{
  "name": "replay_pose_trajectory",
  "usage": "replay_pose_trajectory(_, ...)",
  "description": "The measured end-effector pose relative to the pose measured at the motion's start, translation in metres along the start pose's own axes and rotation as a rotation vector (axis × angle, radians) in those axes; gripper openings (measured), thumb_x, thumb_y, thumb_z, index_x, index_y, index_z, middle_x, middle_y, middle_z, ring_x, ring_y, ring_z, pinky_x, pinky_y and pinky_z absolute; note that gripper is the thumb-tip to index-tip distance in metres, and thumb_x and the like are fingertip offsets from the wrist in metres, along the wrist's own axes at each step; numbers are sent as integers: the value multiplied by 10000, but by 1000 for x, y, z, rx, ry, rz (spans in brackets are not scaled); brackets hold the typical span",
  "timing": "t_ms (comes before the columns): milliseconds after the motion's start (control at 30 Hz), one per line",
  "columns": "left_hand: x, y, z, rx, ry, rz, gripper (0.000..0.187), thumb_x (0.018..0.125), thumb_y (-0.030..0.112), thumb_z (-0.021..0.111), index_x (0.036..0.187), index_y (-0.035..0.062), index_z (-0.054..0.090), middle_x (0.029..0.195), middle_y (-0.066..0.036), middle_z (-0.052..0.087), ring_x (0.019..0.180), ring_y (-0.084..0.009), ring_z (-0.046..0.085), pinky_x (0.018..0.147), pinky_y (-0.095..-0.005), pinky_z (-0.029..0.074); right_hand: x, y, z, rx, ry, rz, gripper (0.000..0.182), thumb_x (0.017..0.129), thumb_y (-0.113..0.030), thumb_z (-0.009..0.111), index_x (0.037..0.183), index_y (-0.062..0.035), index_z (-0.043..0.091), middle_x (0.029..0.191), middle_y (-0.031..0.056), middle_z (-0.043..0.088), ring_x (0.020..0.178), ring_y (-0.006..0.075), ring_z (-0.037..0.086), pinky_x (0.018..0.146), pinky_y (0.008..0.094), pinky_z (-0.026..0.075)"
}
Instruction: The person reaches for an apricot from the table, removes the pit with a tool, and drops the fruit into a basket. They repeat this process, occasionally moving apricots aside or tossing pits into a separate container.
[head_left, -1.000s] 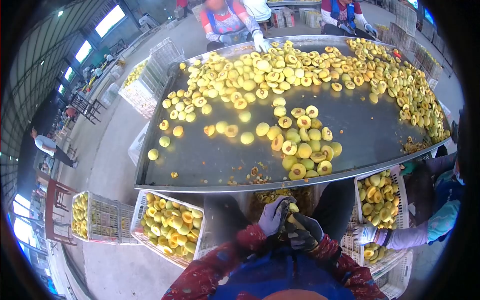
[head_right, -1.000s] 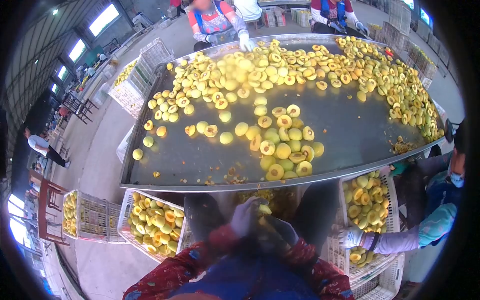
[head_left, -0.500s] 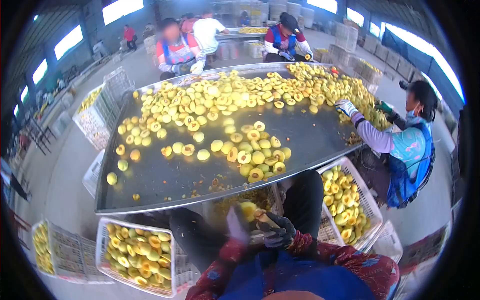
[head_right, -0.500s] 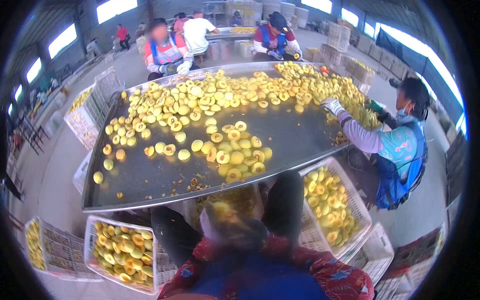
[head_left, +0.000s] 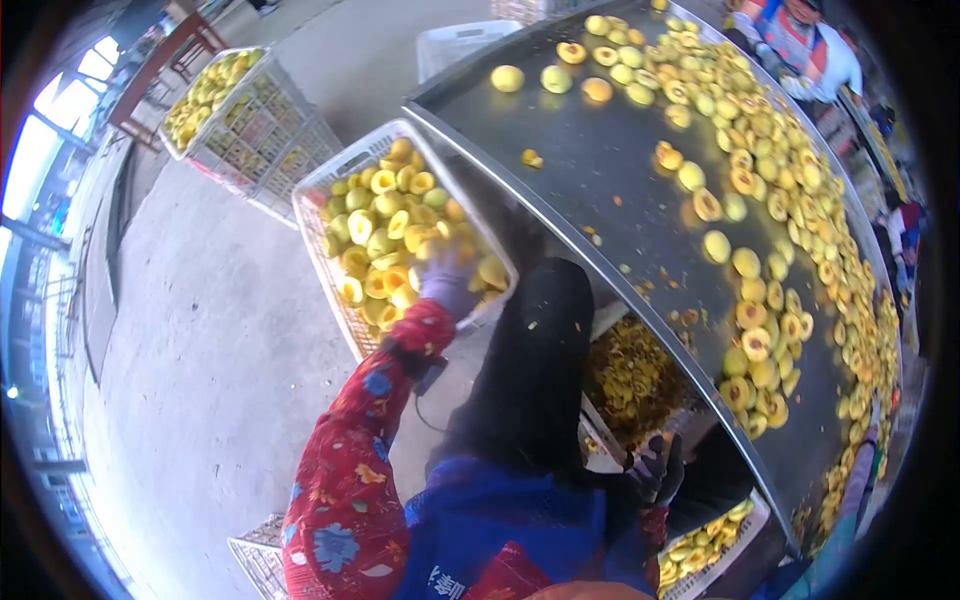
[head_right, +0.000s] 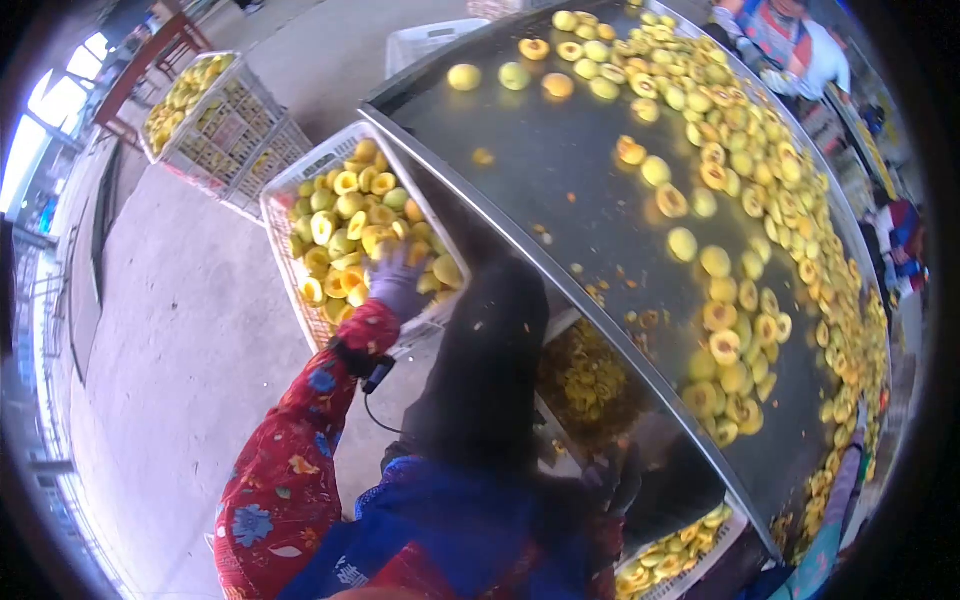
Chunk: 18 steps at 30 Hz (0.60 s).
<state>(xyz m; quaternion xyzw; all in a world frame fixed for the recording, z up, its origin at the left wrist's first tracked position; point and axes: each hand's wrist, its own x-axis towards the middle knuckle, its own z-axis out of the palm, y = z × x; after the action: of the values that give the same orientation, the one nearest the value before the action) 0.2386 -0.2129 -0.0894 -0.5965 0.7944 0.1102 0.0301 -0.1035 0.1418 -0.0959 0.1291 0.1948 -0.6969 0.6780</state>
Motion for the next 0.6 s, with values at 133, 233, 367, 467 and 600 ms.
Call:
replay_pose_trajectory(133,35,-13,17,230,-105,175,580,780,371,588,1330,278,430,1436,-89,300,1357,-305,227,957,-772,89,13,7,1,-260,286,-73,558,961,-518,273,1096,-66,571,567,-1,419,421,127,361,423,279,327)
replay_pose_trajectory(233,44,-46,10,415,60,314,486,796,255,564,1275,288,487,1377,-81,369,1347,-291,247,940,-780,128,12,5,-28,-468,476,-177,557,955,-531,274,1100,-89,582,542,-10,399,412,125,343,413,282,317)
replay_pose_trajectory(367,86,-75,-39,435,-74,122,449,830,264,540,1275,285,486,1385,-77,365,1354,-296,229,937,-779,144,19,15,6,-168,261,11,543,948,-540,286,1061,-112,601,524,-14,398,406,129,345,396,283,311)
replay_pose_trajectory(467,128,-116,-27,482,-84,33,579,761,425,628,1294,270,463,1405,-75,350,1365,-315,199,928,-783,148,24,15,12,-138,337,22,522,945,-535,308,1024,-113,605,517,-9,417,390,135,351,370,278,308)
replay_pose_trajectory(600,145,-154,-49,356,-73,6,752,695,507,683,1333,227,401,1397,-106,352,1351,-340,225,984,-679,241,29,14,20,-134,141,138,487,942,-517,347,1018,-105,597,528,4,443,391,144,378,363,270,330)
